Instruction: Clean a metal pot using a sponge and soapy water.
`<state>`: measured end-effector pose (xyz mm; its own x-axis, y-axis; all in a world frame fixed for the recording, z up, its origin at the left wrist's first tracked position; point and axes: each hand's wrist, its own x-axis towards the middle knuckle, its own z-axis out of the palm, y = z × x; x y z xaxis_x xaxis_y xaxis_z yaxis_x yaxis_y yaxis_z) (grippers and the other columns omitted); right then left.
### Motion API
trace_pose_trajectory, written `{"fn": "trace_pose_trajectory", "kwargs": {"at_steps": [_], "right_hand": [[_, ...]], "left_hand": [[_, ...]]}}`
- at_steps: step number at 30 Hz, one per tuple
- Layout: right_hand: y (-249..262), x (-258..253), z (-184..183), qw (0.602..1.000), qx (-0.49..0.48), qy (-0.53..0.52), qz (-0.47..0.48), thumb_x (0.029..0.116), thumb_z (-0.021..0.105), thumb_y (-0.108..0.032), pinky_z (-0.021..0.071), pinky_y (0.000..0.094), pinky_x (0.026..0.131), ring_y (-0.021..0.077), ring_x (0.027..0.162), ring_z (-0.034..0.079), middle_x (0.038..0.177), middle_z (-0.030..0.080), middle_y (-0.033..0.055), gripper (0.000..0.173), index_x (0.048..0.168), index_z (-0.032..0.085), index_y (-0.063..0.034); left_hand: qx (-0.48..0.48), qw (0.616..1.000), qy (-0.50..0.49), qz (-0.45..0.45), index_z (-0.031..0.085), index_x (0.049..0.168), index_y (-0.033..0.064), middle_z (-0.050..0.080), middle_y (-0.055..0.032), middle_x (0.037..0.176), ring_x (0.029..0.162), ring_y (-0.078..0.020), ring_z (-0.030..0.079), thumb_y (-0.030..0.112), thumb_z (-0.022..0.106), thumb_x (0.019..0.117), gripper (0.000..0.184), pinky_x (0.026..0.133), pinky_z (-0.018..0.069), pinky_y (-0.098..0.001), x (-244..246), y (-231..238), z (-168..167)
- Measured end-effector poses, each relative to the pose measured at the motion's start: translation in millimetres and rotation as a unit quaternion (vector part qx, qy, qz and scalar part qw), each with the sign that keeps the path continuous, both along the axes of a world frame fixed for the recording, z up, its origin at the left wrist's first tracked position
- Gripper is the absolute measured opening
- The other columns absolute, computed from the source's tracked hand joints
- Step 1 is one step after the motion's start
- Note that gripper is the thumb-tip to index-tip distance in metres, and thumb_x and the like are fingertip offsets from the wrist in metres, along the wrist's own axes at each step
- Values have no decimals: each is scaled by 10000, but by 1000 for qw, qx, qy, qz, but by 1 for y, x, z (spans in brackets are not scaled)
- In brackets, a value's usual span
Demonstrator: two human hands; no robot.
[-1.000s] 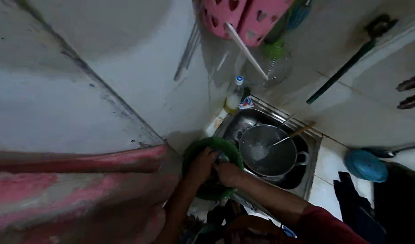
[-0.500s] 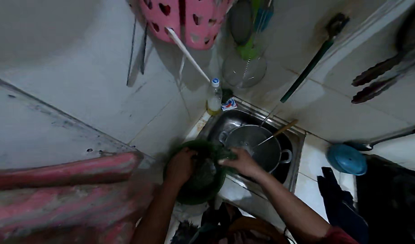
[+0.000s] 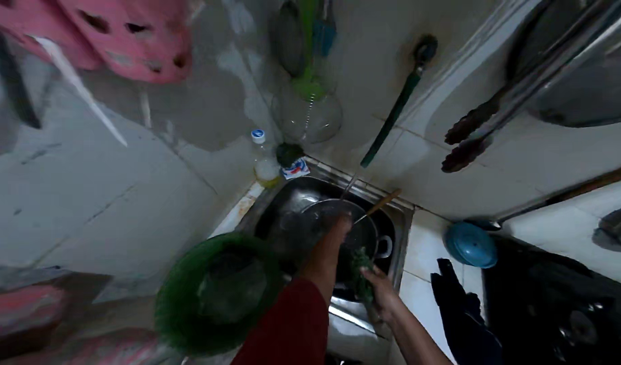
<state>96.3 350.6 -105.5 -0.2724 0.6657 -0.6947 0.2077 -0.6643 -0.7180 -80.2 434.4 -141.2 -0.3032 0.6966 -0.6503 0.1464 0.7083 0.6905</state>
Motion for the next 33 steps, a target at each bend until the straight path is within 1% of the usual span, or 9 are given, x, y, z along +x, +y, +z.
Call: {"fn": "trace_pose_trajectory", "kwargs": {"at_steps": [4, 10, 14, 19, 23, 25, 27, 30, 33], "right_hand": [[4, 28, 2, 993, -66, 77, -56, 1112, 422, -253, 617, 374, 702, 217, 813, 706, 1026, 680, 147, 374, 1396, 472, -16], [-1, 80, 25, 983, -88, 143, -69, 1063, 398, -246, 636, 392, 679, 225, 780, 730, 946, 715, 122, 318, 1270, 519, -38], [-5, 124, 41, 982, -41, 183, -8, 823, 781, -323, 648, 443, 732, 284, 877, 751, 1048, 746, 149, 520, 1220, 588, -48], [-2, 135, 60, 996, 23, 83, 22, 822, 628, -111, 615, 326, 541, 209, 749, 742, 1081, 722, 107, 717, 1480, 345, -112], [-4, 122, 55, 990, 1, 114, -83, 891, 531, -203, 633, 359, 624, 181, 737, 730, 912, 731, 78, 371, 1241, 572, -88], [0, 121, 50, 973, -7, 212, -88, 809, 703, -246, 647, 488, 741, 291, 891, 752, 1035, 741, 136, 515, 1289, 581, -103], [6, 115, 54, 974, 26, 223, -26, 764, 802, -219, 657, 426, 678, 276, 919, 746, 1188, 693, 127, 866, 1515, 371, -182], [11, 82, 59, 986, 65, 152, -18, 959, 619, -296, 541, 208, 479, 86, 609, 661, 945, 722, 49, 494, 1391, 461, -115], [18, 17, 64, 991, 75, 92, -68, 1121, 376, -345, 523, 249, 455, 91, 543, 614, 717, 655, 26, 361, 1074, 602, -68]], "left_hand": [[-56, 998, -14, 15, 511, 1442, -3, 523, -290, 1427, 1270, -414, 575, 494, 271, 1107, 645, 1033, 474, -579, 24, 5, -34], [-36, 987, -86, 128, 504, 1428, 4, 577, -277, 1324, 1091, -352, 650, 426, 435, 1092, 544, 914, 543, -476, 9, 30, -30], [2, 955, -186, 230, 402, 1474, -2, 571, -247, 1264, 956, -264, 639, 185, 481, 1078, 445, 823, 547, -363, -4, 35, -22], [32, 906, -234, 350, 34, 1609, 124, 457, -266, 1381, 964, -290, 632, 78, 432, 1076, 667, 755, 567, -372, 5, 36, 11], [52, 929, -207, 303, -38, 1602, 116, 550, -215, 1127, 765, -212, 601, 8, 530, 1012, 826, 657, 533, -335, 0, 18, 7], [51, 946, -199, 250, -115, 1596, 129, 576, -158, 1040, 661, -134, 573, 15, 570, 1000, 915, 592, 502, -277, -8, -6, 5], [33, 958, -195, 208, -24, 1599, 109, 577, -106, 995, 592, -73, 517, 99, 533, 1052, 781, 534, 454, -222, -19, -33, 7], [53, 953, -248, 167, 234, 1574, 130, 589, -56, 942, 570, -54, 476, 111, 541, 1048, 609, 507, 408, -196, -37, -71, 2], [100, 931, -312, 160, 284, 1543, 186, 464, 25, 798, 506, -36, 356, 155, 367, 1113, 439, 437, 312, -183, -47, -103, 13]]}}
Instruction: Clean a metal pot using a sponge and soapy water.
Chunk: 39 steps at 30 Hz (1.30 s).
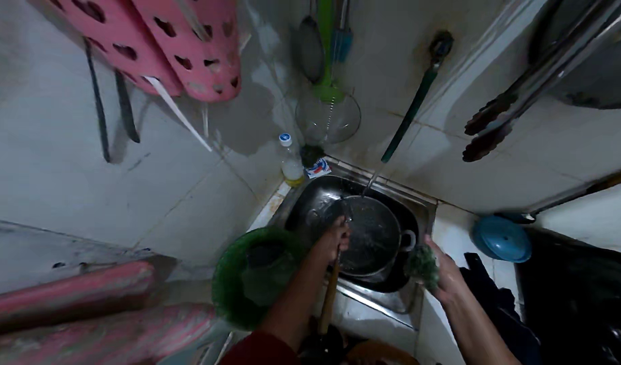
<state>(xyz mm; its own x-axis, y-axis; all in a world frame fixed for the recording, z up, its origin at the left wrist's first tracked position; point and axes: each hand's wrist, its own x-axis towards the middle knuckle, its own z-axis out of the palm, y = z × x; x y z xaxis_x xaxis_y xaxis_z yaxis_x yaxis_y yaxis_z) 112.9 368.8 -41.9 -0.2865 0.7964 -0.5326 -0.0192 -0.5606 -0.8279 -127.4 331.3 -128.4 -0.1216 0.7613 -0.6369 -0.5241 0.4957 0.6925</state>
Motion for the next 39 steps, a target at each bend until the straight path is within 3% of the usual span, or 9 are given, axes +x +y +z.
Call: {"fn": "trace_pose_trajectory", "kwargs": {"at_steps": [4, 8, 13, 17, 21, 28, 32, 36, 39], "right_hand": [[6, -103, 1, 994, 104, -9, 16, 1088, 370, -175, 535, 293, 593, 106, 666, 592, 797, 589, 34, 251, 1034, 570, -35], [7, -186, -20, 865, 363, -159, 309, 956, 704, -161, 499, 488, 1047, 311, 1247, 576, 1388, 556, 198, 384, 1298, 635, -1], [40, -225, -24, 846, 336, -283, 302, 1007, 663, -266, 494, 642, 968, 455, 1120, 643, 1202, 667, 285, 381, 1273, 651, 6], [-15, -223, -21, 774, 432, -265, 380, 934, 740, -315, 393, 535, 1151, 356, 1353, 519, 1412, 589, 195, 467, 1297, 679, -27], [37, -228, -30, 766, 433, -339, 333, 971, 714, -358, 472, 616, 1042, 441, 1244, 580, 1317, 613, 263, 454, 1250, 684, -1], [-10, -216, -8, 731, 498, -310, 348, 926, 707, -161, 496, 593, 1005, 421, 1181, 639, 1185, 703, 241, 261, 1103, 750, 26], [36, -226, -27, 815, 425, -267, 290, 971, 687, -167, 503, 598, 992, 408, 1192, 606, 1356, 584, 234, 284, 1194, 677, 9], [-4, -214, -25, 753, 473, -243, 389, 1017, 612, -329, 401, 491, 1157, 281, 1326, 566, 1383, 636, 129, 326, 1231, 741, -119], [16, -215, -22, 767, 403, -308, 393, 1013, 641, -373, 454, 535, 1095, 323, 1258, 604, 1347, 640, 154, 374, 1252, 716, -96]], "left_hand": [[44, 997, -57, 19, 371, 1391, 201, 328, 90, 623, 436, -18, 310, 259, 278, 1135, 279, 393, 306, -165, -12, -45, 29], [23, 997, -54, 52, 468, 971, 151, 351, 81, 553, 402, -13, 300, 198, 318, 1123, 219, 378, 284, -155, -18, -69, 55], [57, 998, -19, -21, 364, 1461, 187, 317, 90, 602, 435, -19, 282, 264, 311, 1131, 344, 393, 267, -171, -15, -91, 53], [28, 998, 8, 50, 464, 924, 140, 325, 91, 535, 399, -7, 273, 156, 323, 1116, 239, 379, 255, -156, -29, -92, 50], [74, 997, -29, 17, 298, 1522, 179, 328, 79, 617, 432, -25, 297, 223, 306, 1130, 395, 383, 276, -174, -24, -97, 51], [72, 994, -25, 74, 430, 1051, 152, 332, 87, 567, 408, -12, 306, 222, 287, 1130, 178, 378, 299, -162, -43, -87, 54], [87, 994, -62, 22, 432, 1225, 170, 320, 90, 593, 413, -9, 278, 248, 307, 1129, 176, 369, 273, -158, -30, -86, 50], [28, 998, -35, 52, 425, 907, 129, 311, 82, 535, 392, -11, 255, 163, 283, 1122, 260, 371, 244, -154, -35, -81, 49], [58, 997, -51, 18, 441, 1080, 161, 320, 90, 571, 407, -6, 271, 217, 290, 1130, 169, 372, 266, -153, -29, -89, 45]]}}
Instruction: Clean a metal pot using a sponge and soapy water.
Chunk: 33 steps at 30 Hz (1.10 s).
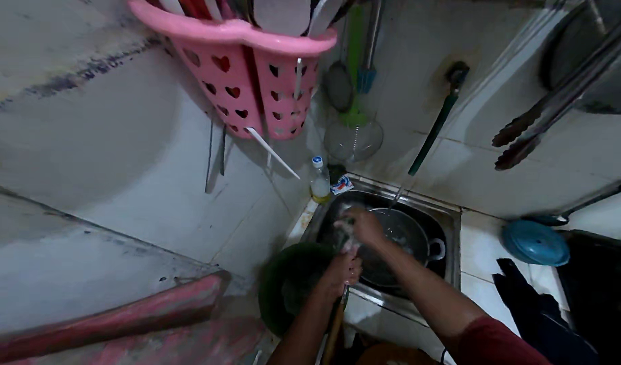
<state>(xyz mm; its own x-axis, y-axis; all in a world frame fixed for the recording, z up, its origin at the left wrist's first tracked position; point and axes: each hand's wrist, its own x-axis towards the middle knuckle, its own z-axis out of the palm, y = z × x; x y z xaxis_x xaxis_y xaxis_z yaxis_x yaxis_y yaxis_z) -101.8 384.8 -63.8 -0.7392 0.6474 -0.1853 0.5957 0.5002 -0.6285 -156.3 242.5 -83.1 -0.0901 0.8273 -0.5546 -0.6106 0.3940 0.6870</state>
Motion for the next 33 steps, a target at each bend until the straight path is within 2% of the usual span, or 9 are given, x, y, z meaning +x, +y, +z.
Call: {"fn": "trace_pose_trajectory", "kwargs": {"at_steps": [4, 8, 12, 16, 19, 22, 27, 30, 33], "right_hand": [[34, -3, -4, 978, -72, -17, -193, 1063, 550, -279, 494, 605, 987, 428, 1128, 648, 1178, 677, 275, 353, 1202, 679, 19], [-11, -2, -1, 953, -162, 125, -224, 1064, 553, -335, 439, 513, 1110, 392, 1313, 538, 1455, 497, 297, 554, 1453, 471, 52], [-28, -3, 7, 890, -342, 215, -210, 937, 738, -155, 555, 352, 741, 203, 836, 630, 1082, 611, 180, 630, 1448, 412, 14], [14, -2, 6, 883, -326, 230, -248, 944, 743, -147, 550, 419, 841, 243, 958, 638, 1151, 648, 194, 477, 1353, 554, 10], [33, 1, 12, 894, -255, 251, -268, 1037, 599, -404, 527, 461, 825, 261, 919, 610, 1090, 645, 197, 475, 1249, 615, 20], [17, 3, 16, 907, -168, 289, -254, 1084, 466, -251, 528, 430, 760, 235, 841, 603, 979, 620, 169, 334, 1172, 600, 41], [-17, -10, -4, 980, 128, 120, 97, 917, 730, -177, 118, 666, 1236, 378, 1527, 297, 1557, 478, 170, 322, 1234, 732, -116], [18, -17, 0, 980, 172, 90, 39, 987, 676, -195, 448, 560, 1107, 365, 1306, 580, 1353, 653, 166, 293, 1252, 724, -79], [0, -12, -10, 964, 175, 134, 151, 951, 705, -234, 267, 575, 1232, 366, 1422, 470, 1360, 657, 158, 266, 1156, 764, -75]], "left_hand": [[52, 998, -10, 27, 402, 1199, 193, 322, 96, 574, 405, -4, 285, 214, 296, 1126, 131, 367, 276, -159, 8, -4, 4], [4, 988, 128, 88, 391, 1323, 130, 368, 49, 654, 447, -35, 338, 179, 347, 1121, 213, 391, 315, -188, 17, 9, 11], [-10, 940, 341, 27, 278, 1577, 30, 570, -221, 1333, 1059, -237, 611, 101, 382, 1087, 506, 918, 508, -391, 6, 16, 19], [-27, 971, 220, 89, 201, 1616, 130, 485, -24, 820, 565, -84, 403, 192, 296, 1131, 498, 480, 344, -235, 9, 14, 18], [-49, 974, 187, 123, 338, 1544, 77, 480, -11, 822, 574, -69, 405, 182, 310, 1127, 431, 494, 347, -216, -2, 7, 16], [-63, 982, 121, 129, 275, 1543, 128, 432, 2, 810, 542, -73, 401, 139, 338, 1117, 431, 462, 357, -217, -11, 3, 18], [-57, 990, 29, 127, 442, 1015, 118, 358, 56, 563, 389, -20, 310, 243, 287, 1133, 232, 355, 290, -161, -2, 5, 27], [-37, 995, 2, 89, 432, 1127, 161, 309, 75, 571, 399, -25, 296, 338, 277, 1131, 236, 361, 286, -175, 2, -1, 23], [-40, 994, 28, 99, 455, 1066, 123, 348, 65, 569, 408, -22, 317, 276, 313, 1129, 219, 377, 294, -165, -6, -4, 31]]}}
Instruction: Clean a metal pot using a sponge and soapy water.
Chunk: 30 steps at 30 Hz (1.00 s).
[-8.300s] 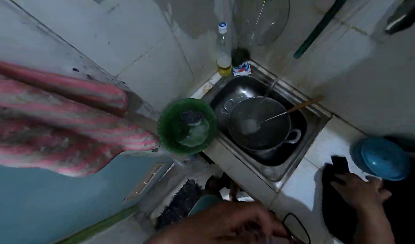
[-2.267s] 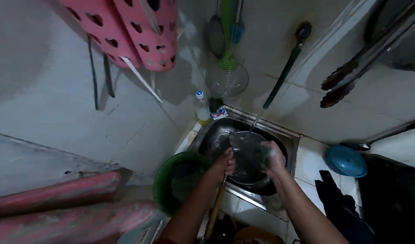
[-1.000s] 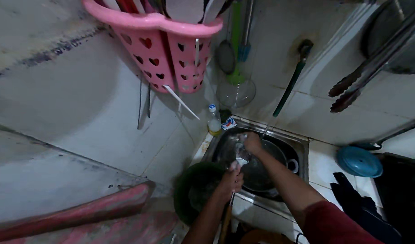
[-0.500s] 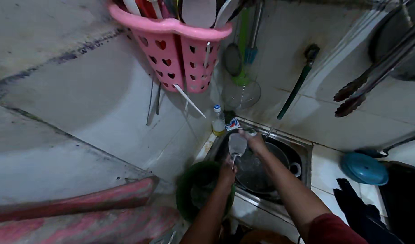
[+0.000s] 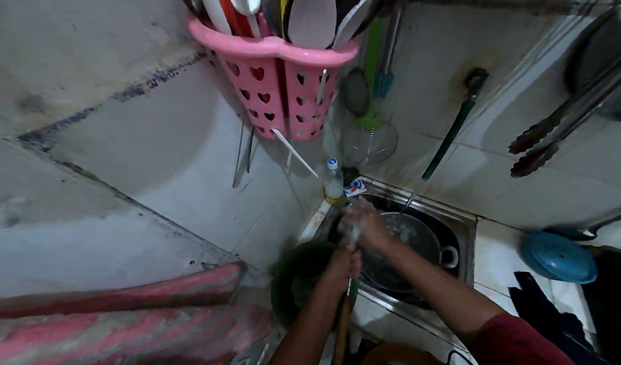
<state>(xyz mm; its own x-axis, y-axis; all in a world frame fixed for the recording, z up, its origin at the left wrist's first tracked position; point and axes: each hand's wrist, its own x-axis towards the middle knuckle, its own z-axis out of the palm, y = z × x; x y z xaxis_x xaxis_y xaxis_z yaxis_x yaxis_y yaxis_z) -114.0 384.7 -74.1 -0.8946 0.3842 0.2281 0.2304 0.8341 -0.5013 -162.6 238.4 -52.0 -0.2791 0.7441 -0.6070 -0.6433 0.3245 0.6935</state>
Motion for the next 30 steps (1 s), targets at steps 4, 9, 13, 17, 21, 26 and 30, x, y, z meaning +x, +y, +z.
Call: {"fn": "trace_pose_trajectory", "kwargs": {"at_steps": [4, 9, 13, 17, 21, 26, 30], "right_hand": [[1, -1, 4, 997, -20, -55, -51, 973, 697, -285, 361, 590, 1165, 344, 1386, 508, 1436, 602, 126, 297, 1221, 743, -129], [38, -1, 31, 854, -399, 167, -289, 1086, 503, -284, 532, 373, 681, 193, 705, 587, 850, 618, 116, 340, 1173, 631, 18], [55, 24, 49, 775, -522, 218, -283, 1096, 341, -298, 510, 273, 485, 97, 494, 524, 681, 549, 8, 296, 1078, 540, -78], [-4, 34, 47, 971, -197, 10, -139, 976, 678, -223, 503, 563, 1015, 344, 1191, 612, 1289, 629, 207, 328, 1221, 682, -6], [-30, 31, 38, 989, -95, -63, -92, 987, 656, -245, 419, 571, 1126, 401, 1349, 526, 1413, 591, 219, 353, 1280, 703, -54], [-7, 21, 33, 978, -96, -59, -173, 1013, 648, -326, 473, 597, 1056, 418, 1243, 598, 1308, 636, 248, 400, 1249, 691, -6], [-29, 26, 47, 983, -66, -167, -34, 1013, 621, -395, 399, 597, 1117, 403, 1325, 540, 1360, 629, 199, 397, 1252, 721, -94]], "left_hand": [[-20, 999, 18, -37, 440, 1025, 131, 347, 63, 581, 416, -23, 323, 315, 299, 1131, 255, 384, 300, -164, 3, -5, -2], [10, 986, 144, -81, 406, 1375, 97, 474, 22, 722, 489, -40, 400, 213, 348, 1120, 285, 434, 362, -180, 8, -10, 5], [-63, 954, 277, -101, 421, 1506, 38, 652, -88, 946, 662, -116, 587, 237, 434, 1107, 445, 609, 500, -274, 7, -14, 18], [-32, 947, 305, -92, 433, 1501, 33, 604, -120, 1062, 798, -137, 547, 161, 465, 1084, 438, 712, 477, -297, 12, -7, 9], [-18, 954, 277, -116, 413, 1490, -9, 525, -218, 1414, 1220, -257, 553, 112, 458, 1078, 431, 1011, 461, -406, 18, -3, 6], [-44, 943, 280, -172, 341, 1562, 58, 543, -195, 1336, 967, -213, 553, 197, 435, 1103, 489, 833, 473, -366, 28, 0, 9], [-46, 950, 275, -139, 442, 1455, -32, 555, -216, 1358, 1170, -253, 566, 145, 464, 1088, 409, 998, 460, -398, 31, -6, 7]]}}
